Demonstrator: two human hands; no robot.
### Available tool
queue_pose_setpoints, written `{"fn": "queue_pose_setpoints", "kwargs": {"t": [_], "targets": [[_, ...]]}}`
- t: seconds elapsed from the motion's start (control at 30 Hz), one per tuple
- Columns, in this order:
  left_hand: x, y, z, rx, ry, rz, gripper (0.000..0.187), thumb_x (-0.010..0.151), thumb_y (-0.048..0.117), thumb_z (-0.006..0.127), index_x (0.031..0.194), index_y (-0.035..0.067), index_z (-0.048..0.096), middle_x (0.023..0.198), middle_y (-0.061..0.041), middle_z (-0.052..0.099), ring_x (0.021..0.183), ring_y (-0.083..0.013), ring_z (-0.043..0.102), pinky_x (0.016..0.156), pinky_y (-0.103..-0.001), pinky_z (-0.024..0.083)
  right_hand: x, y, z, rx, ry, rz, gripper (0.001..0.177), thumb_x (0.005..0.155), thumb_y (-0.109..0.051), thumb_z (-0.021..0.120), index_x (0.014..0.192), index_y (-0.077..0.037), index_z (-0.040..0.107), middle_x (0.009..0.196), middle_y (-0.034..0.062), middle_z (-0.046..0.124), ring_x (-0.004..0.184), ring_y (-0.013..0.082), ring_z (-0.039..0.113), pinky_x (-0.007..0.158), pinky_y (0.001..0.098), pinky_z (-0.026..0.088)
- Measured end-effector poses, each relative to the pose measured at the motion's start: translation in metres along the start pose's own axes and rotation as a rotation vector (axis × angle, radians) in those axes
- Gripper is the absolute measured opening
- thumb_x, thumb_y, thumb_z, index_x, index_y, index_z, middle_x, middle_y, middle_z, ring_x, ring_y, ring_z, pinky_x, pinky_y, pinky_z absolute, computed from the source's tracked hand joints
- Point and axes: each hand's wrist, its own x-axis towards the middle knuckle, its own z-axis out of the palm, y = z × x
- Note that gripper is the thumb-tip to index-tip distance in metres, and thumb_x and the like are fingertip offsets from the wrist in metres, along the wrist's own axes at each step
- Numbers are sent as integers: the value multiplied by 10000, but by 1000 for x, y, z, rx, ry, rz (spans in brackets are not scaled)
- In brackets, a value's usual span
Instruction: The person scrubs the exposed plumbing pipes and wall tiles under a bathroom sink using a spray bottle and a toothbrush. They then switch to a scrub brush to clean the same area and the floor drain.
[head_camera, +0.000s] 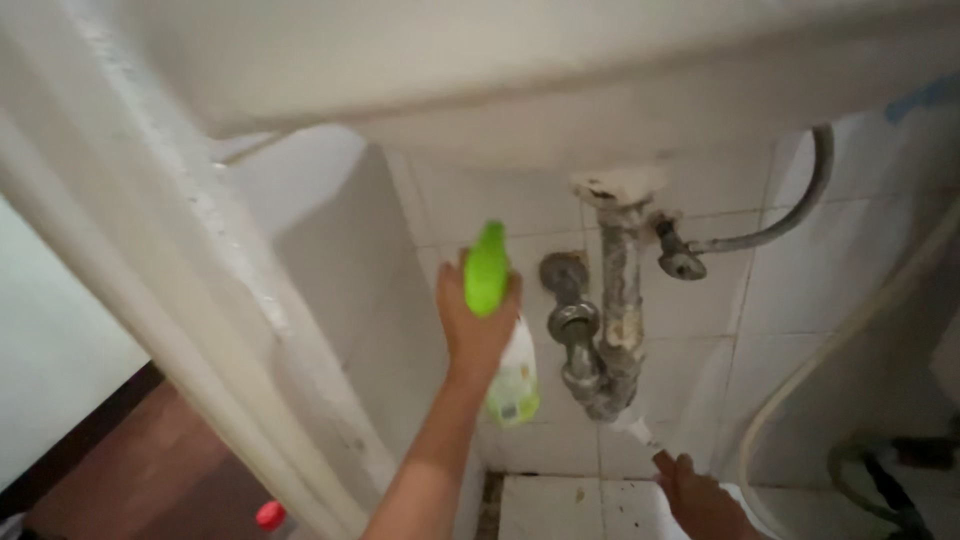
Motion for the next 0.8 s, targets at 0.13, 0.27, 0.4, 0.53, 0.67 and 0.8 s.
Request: {"fn": "queue_pose_setpoints", "kwargs": {"t": [0.13, 0.27, 0.4, 0.53, 0.67, 0.8], "targets": [[50, 6, -28, -15, -38, -201, 229, 746, 173, 758, 892, 29, 657, 774, -185, 689, 760, -362, 701, 737, -467, 540, -25, -33, -7, 1, -173, -54, 500, 1050, -517, 449, 1179, -42, 539, 965, 216, 743, 840, 348, 718, 790, 505, 528], [49, -13, -47, 225, -89, -16, 232, 718, 183, 801, 823, 17, 680, 778, -212, 690, 820, -448, 629, 755, -528, 499, -112, -90, -22, 64, -293, -246, 505, 1088, -530, 542, 1166, -32, 588, 996, 145, 679, 865, 274, 655, 748, 464, 510], [43, -27, -72, 206, -50, -237, 291, 713, 248, 808, 849, 26, 678, 822, -211, 696, 846, -446, 638, 774, -527, 501, -208, -188, -69, 427, -172, 67, 465, 963, -492, 551, 1196, -90, 534, 879, 88, 652, 669, 257, 619, 583, 440, 524], [31, -21, -104, 125, 45, -199, 368, 710, 191, 813, 982, -4, 660, 928, -225, 690, 908, -450, 629, 808, -521, 491, -253, -282, -112, 639, 95, 131, 478, 967, -517, 561, 1100, -61, 621, 701, 118, 587, 532, 271, 574, 496, 435, 474], [27, 1, -130, -51, 33, -287, 359, 714, 144, 786, 1026, 14, 667, 981, -186, 709, 952, -406, 658, 859, -482, 519, -223, -355, -158, 533, 547, -266, 516, 1041, -483, 516, 981, 9, 660, 611, 142, 556, 560, 250, 543, 536, 424, 434], [36, 9, -133, -89, -22, -258, 376, 724, 149, 796, 1050, 15, 668, 996, -192, 704, 980, -422, 636, 864, -495, 497, -159, -406, -188, 698, 725, -268, 424, 1025, -421, 470, 1171, -31, 553, 677, 160, 629, 525, 268, 621, 536, 430, 496]]}}
